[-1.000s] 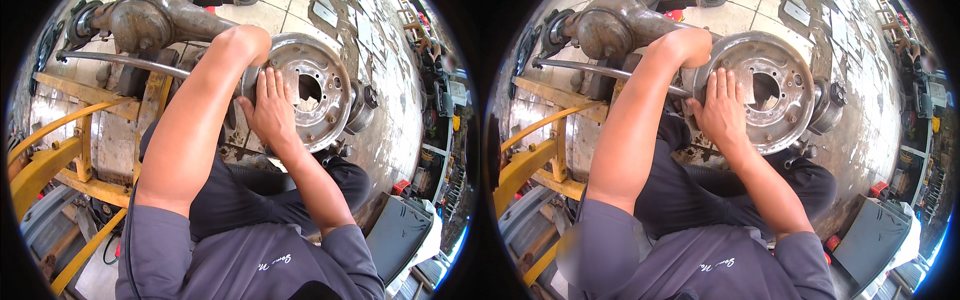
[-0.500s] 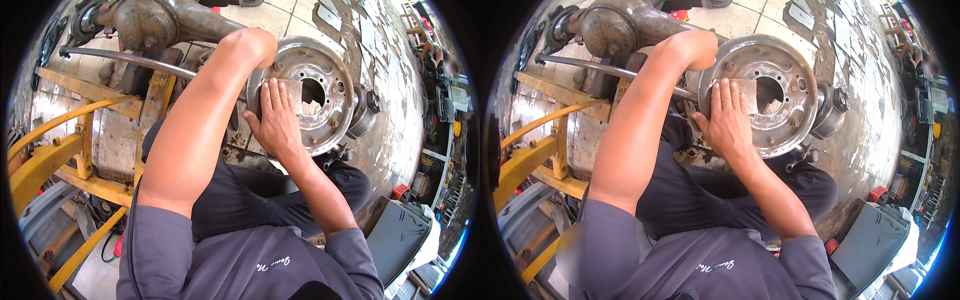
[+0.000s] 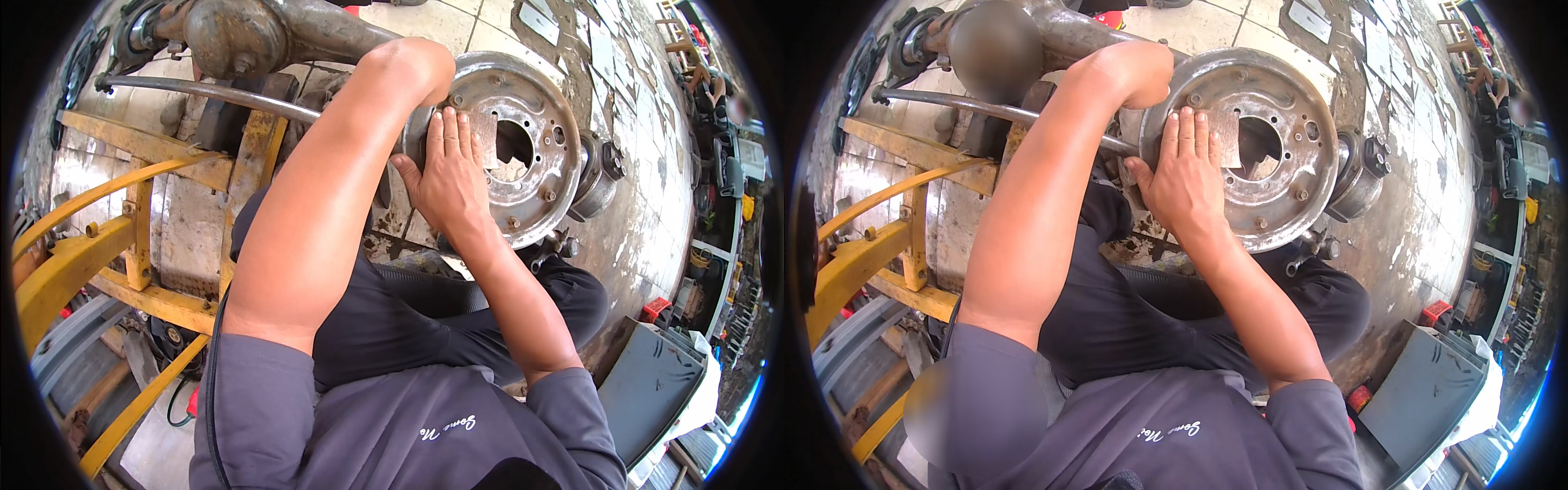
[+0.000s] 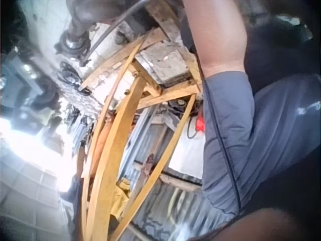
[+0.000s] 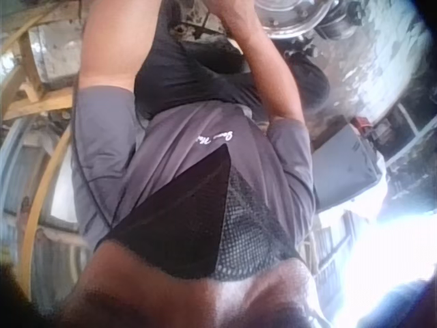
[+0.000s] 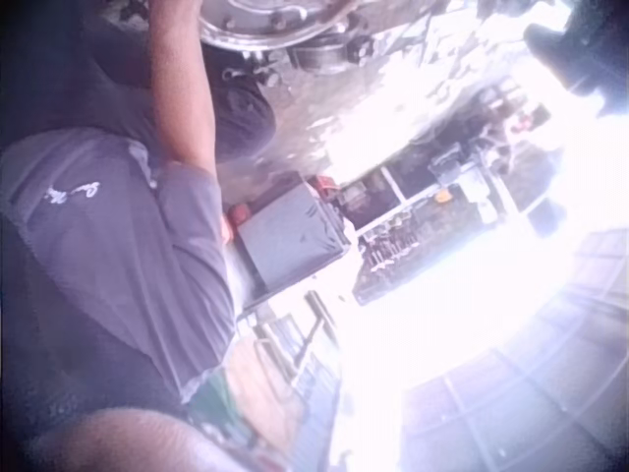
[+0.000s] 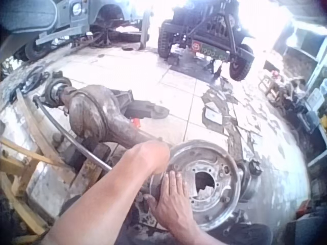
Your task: The person scrubs the surface of a brake drum with a sanding block and then wipes it with a cloth. The person continues to scrub and wipe the brake drum repeatedly.
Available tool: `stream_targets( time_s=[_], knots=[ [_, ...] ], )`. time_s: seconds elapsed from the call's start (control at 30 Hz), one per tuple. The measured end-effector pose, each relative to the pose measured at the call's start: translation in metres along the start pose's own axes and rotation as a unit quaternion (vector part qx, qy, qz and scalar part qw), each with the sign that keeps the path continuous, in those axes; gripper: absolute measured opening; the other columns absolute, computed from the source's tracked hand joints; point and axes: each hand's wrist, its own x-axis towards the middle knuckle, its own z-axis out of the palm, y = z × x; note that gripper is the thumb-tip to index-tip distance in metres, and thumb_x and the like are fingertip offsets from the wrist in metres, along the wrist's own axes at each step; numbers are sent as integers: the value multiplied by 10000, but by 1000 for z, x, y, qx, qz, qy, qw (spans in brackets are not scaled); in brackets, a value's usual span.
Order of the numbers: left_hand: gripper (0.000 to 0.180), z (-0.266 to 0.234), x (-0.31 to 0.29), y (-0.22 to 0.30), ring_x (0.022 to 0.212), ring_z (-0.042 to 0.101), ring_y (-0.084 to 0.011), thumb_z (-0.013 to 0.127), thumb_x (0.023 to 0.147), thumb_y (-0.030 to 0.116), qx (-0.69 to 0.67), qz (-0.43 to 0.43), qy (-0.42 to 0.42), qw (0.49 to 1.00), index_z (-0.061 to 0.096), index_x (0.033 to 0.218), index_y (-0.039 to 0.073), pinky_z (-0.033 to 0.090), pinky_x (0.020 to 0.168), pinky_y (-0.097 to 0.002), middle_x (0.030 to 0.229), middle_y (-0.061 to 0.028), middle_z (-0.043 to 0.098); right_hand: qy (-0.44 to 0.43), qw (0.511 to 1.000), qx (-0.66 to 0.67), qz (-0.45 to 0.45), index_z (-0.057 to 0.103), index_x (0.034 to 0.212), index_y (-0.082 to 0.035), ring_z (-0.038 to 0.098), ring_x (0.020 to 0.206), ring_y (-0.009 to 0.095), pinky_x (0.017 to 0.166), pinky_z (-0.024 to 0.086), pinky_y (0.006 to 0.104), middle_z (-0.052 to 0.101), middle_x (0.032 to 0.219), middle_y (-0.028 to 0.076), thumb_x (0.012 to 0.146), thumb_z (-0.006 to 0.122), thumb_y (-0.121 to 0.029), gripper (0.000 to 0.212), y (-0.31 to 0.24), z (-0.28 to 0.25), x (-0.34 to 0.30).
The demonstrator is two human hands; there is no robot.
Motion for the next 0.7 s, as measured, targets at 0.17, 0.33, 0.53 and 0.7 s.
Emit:
stream_targets(
  time_s=[0.17,0.33,0.53,0.7],
  knots=[
    [249,3,5,-3,963,715,-341,604,851,68,15,2,-5,1000,765,1038,37,576,832,-431,1071,-195,725,-25,1000,-12,-15,332,1503,102,252,1504,412,1223,217,509,323,1578,289,992,493,-556,849,0,-3,-18],
    [275,2,-6,-1,1008,696,-354,588,930,188,-11,10,-7,1000,751,1051,3,548,894,-431,1089,-206,720,-15,1000,1,8,344,1499,101,262,1500,415,1218,228,518,317,1586,277,986,515,-547,844,-3,-3,-4],
    [300,3,4,-5,959,716,-334,598,822,6,8,14,-7,1000,769,1060,70,582,820,-432,1073,-183,725,-11,1000,7,-21,362,1483,106,293,1481,435,1207,253,505,341,1559,308,995,529,-495,793,-1,-7,-11],
    [278,0,-10,1,1031,692,-359,589,935,183,0,-5,-26,1000,742,1079,3,542,907,-443,1118,-199,715,-16,1000,5,-13,363,1483,103,279,1487,435,1208,250,502,345,1560,303,989,535,-509,805,-1,-8,-14]
  ],
)
